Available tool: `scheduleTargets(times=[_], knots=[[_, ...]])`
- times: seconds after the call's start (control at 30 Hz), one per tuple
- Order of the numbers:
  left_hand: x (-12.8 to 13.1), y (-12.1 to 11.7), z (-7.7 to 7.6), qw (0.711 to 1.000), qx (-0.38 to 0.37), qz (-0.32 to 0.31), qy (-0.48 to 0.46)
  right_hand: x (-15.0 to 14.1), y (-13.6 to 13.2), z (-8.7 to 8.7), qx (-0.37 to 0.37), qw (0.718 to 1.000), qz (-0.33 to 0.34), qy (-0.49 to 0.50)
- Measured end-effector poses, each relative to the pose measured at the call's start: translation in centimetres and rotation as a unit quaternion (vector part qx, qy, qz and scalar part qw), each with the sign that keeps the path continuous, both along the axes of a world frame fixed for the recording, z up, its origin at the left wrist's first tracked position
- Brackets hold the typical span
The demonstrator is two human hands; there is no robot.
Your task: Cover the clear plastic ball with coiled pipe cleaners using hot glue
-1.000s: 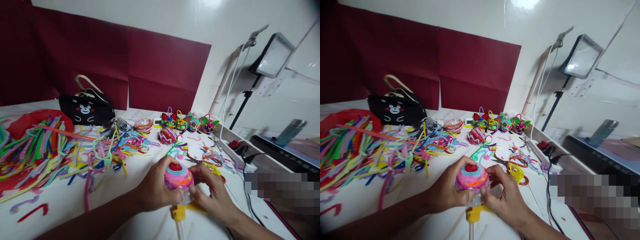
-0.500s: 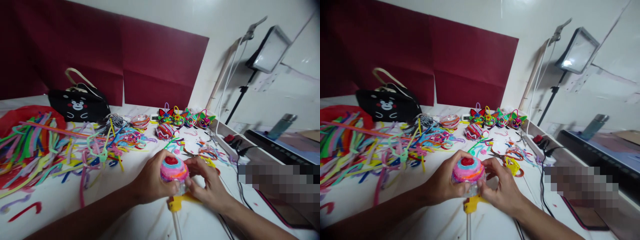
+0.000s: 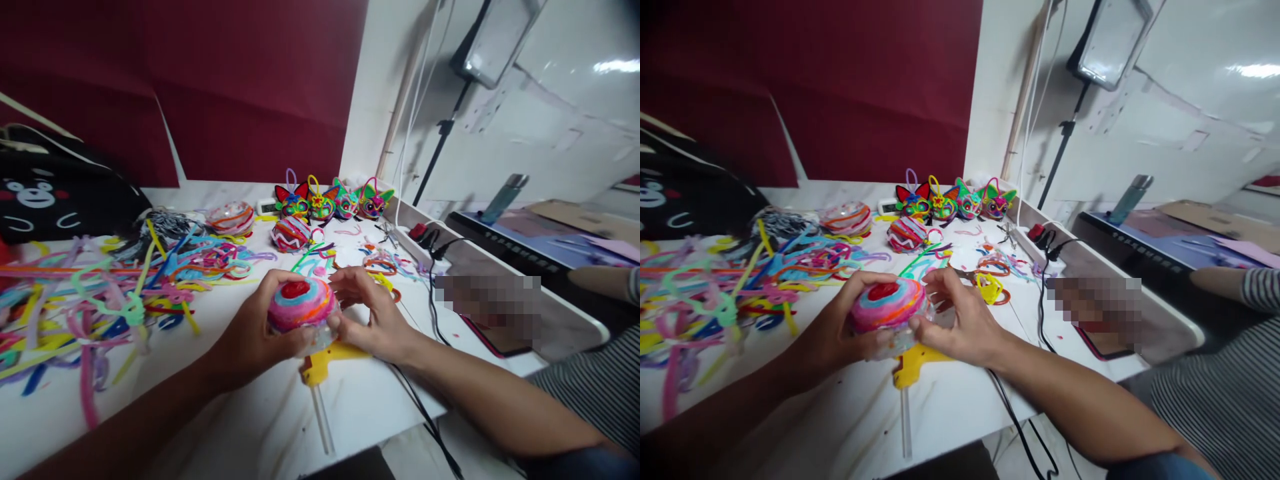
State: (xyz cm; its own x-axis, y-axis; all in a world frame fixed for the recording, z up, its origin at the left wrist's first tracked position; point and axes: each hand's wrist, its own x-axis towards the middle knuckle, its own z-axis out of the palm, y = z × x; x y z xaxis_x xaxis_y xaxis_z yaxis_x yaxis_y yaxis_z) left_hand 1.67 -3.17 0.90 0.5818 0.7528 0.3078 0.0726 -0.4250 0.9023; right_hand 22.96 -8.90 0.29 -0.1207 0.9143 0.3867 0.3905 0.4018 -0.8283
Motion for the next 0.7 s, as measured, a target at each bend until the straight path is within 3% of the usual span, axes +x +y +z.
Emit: scheduleTargets(times=[0.17, 0.33, 0.47, 0.7], knots=[[-0.1, 0.3, 0.0, 0.998, -0.041, -0.012, -0.046, 0.3, -0.1, 0.6, -0.002, 1.0, 0.016, 0.015], [-0.2, 0.3, -0.1, 0.997, -0.054, -0.019, -0.043, 0.2, -0.1, 0.7, 0.012, 0.999, 0.021, -0.031], [-0.1, 0.2, -0.4, 0.998, -0.037, -0.012, -0.039, 0.1, -0.1, 0.4, 0.002, 0.999, 0.03, -0.043], [0.0, 0.2, -1.0, 0.999, 0.011, -0.021, -0.034, 0.2, 0.4, -0.3, -0.05, 0.996, 0.063, 0.026]])
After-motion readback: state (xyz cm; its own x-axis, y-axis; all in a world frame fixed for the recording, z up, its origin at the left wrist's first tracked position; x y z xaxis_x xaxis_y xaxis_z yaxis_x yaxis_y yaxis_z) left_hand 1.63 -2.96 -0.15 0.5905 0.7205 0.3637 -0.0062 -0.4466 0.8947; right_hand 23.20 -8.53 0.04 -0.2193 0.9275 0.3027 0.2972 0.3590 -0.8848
